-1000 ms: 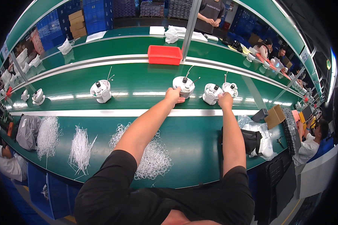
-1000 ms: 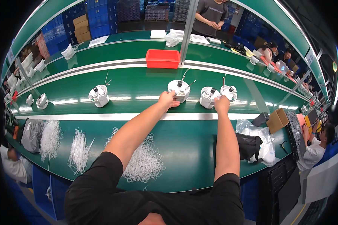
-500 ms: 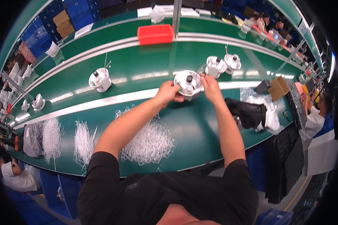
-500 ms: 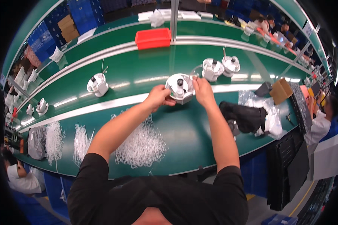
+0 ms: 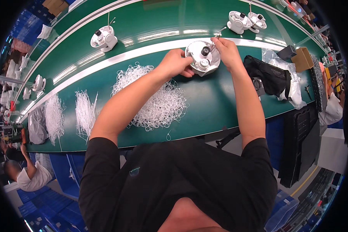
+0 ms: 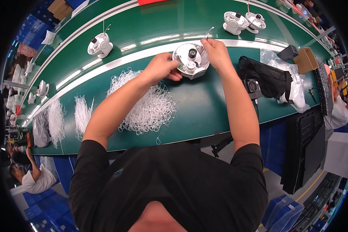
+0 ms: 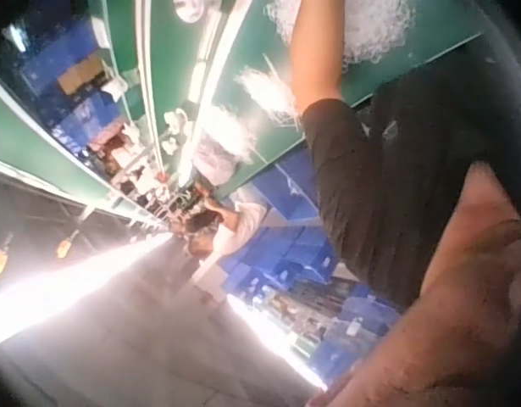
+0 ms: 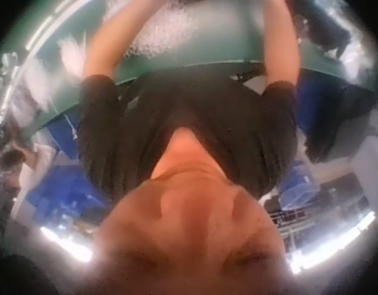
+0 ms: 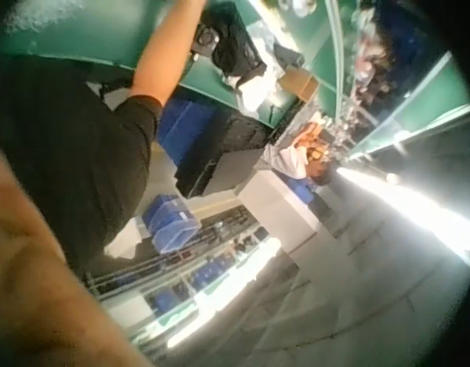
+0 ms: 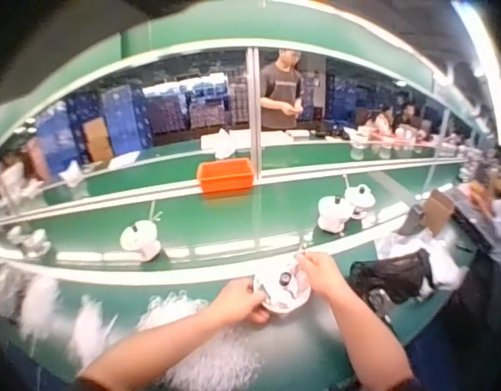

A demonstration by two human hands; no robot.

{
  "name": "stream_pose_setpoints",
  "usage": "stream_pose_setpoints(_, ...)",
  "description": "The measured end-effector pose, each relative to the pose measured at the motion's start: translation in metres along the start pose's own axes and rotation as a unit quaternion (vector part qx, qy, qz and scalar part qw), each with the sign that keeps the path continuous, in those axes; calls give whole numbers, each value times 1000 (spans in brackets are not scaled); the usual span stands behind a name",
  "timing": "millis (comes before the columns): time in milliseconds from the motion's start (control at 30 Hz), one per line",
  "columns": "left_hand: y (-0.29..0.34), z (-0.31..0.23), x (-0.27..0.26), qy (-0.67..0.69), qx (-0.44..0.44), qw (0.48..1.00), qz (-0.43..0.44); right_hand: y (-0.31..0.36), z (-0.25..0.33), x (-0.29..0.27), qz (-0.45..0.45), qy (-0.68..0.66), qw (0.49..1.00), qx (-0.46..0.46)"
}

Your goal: The person assembles small white electronic devices on a green workbench. They pick up white zip ties, thread them through the device casing, and secure them using a handheld tool. The person repeats this process for multiple units, moving finished items aside.

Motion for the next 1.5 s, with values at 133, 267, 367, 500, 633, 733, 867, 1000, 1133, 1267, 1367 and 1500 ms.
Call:
stream_pose_setpoints(133,8,8,-1,13,2,1000,-26,-6,-6,-8,77,-108,991,2)
stream_pose_setpoints(267,61,1,-9,-262,227,919,-188,-2,-21,-18,77,-96,992,-20)
stream_pose_setpoints(367,122,-3,-9,-284,358,889,37,0,-29,-20,63,-114,991,-32)
stream_pose_setpoints(500,163,37,6,-385,415,802,189,9,-8,-7,7,-181,983,-1)
stream_pose_setpoints(633,181,66,15,-466,408,762,188,-6,-39,-19,21,-177,982,-57)
stream_pose_setpoints(733,180,74,13,-491,411,746,183,-6,-35,-20,14,-167,985,-51)
stream_pose_setpoints(867,184,70,21,-515,421,732,151,-4,-18,-2,22,-161,984,-67)
stream_pose_setpoints(1000,187,72,27,-528,426,719,149,-2,-19,-1,18,-165,985,-54)
stream_pose_setpoints(1133,187,59,25,-527,421,719,167,3,-18,-1,19,-130,989,-75)
stream_pose_setpoints(1267,172,15,5,-320,397,860,29,3,-16,2,57,-113,990,-69)
stream_pose_setpoints(1367,149,-5,-18,-185,303,934,-23,2,-3,4,83,-94,989,-79)
stream_pose_setpoints(1500,78,-16,-28,24,182,979,-88,-1,4,14,97,-79,990,-58)
Point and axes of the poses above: each hand's wrist, its own y-axis away from the middle knuckle, its own x-axis out of the palm, z = x × y, the point moved 1 cm from there along -y, towards the middle knuckle, and after that the axes turned 14 degrees about -y, right-handed, at the moved point
